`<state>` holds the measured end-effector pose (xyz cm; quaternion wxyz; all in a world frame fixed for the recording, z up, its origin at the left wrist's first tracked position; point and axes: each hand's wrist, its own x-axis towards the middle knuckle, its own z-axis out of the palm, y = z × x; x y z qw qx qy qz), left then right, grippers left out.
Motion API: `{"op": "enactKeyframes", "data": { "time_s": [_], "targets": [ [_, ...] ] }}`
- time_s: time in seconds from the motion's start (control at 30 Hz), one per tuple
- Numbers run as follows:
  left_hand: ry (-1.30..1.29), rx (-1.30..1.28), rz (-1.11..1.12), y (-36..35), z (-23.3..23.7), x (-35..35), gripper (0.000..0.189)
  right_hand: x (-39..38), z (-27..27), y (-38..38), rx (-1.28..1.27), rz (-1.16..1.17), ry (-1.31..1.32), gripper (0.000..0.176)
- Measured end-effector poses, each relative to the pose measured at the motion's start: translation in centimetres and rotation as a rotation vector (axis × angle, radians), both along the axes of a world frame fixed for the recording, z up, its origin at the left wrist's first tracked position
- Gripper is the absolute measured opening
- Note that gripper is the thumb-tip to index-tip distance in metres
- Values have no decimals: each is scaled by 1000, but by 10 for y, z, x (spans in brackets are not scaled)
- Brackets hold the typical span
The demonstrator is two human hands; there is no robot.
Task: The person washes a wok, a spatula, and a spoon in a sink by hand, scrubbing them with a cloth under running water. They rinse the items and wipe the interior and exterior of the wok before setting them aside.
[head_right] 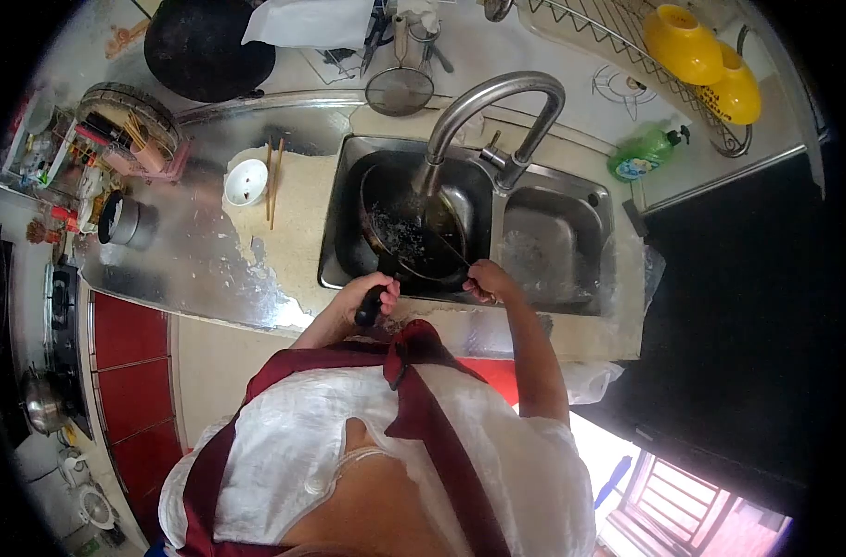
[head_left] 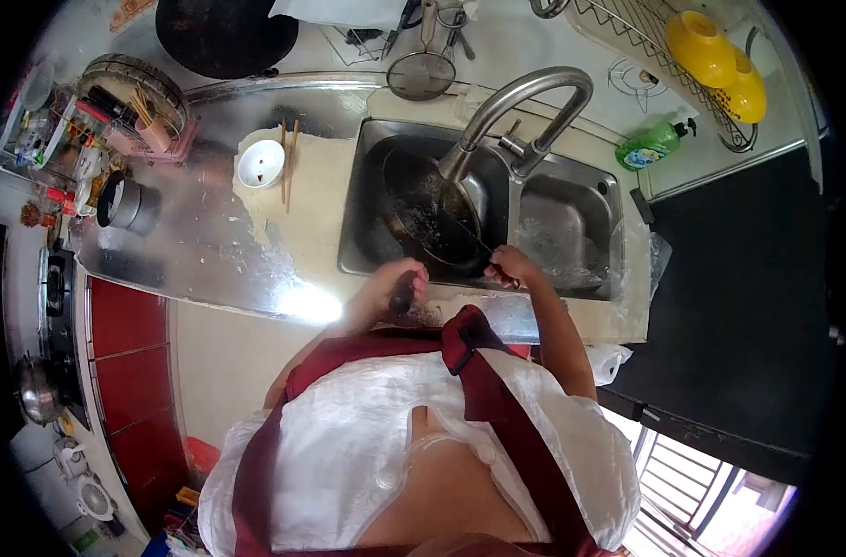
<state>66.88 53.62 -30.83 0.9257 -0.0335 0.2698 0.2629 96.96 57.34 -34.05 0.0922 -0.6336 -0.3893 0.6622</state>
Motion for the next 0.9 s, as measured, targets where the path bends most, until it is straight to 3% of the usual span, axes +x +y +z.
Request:
{"op": "enactKeyframes", "data": {
  "time_s": [0.1, 0.17, 0.2, 0.27, 0.4, 0.47, 0.67, 0.77, 0.87, 0.9],
  "targets": [
    [122, 59, -67, -6, 17, -3, 14, 6, 5, -9, -36, -15, 35, 22],
    [393, 380, -147, -9, 18, -5, 16, -6, 11, -20, -12, -120, 84, 25],
    [395, 380, -146, -10, 14, -6, 16, -10, 13, -25, 11, -229, 131, 30],
    [634, 604, -239, -10, 2, -6, 15, -6, 4, -29, -1, -212, 151, 33],
    [720, 552, -182, -20, 34, -7, 18, -2, 2, -40, 60, -160, 197, 33],
    [827, 662, -292, -19, 42, -13, 22, -4, 2, -45, 89, -184, 230, 30],
    [1042, 832, -216, -31, 40, -22, 28, -12, 25, -49, 102, -152, 199, 23],
    [996, 796, -198, -34, 77, -22, 31, -13, 13, -51, 111, -192, 259, 21],
    [1007, 852, -187, -35, 44, -34, 32, -12, 11, -52, 92, -210, 289, 20],
    [1008, 852, -182, -35, 52, -34, 32, -12, 13, -52, 75, -202, 283, 19]
  ]
}}
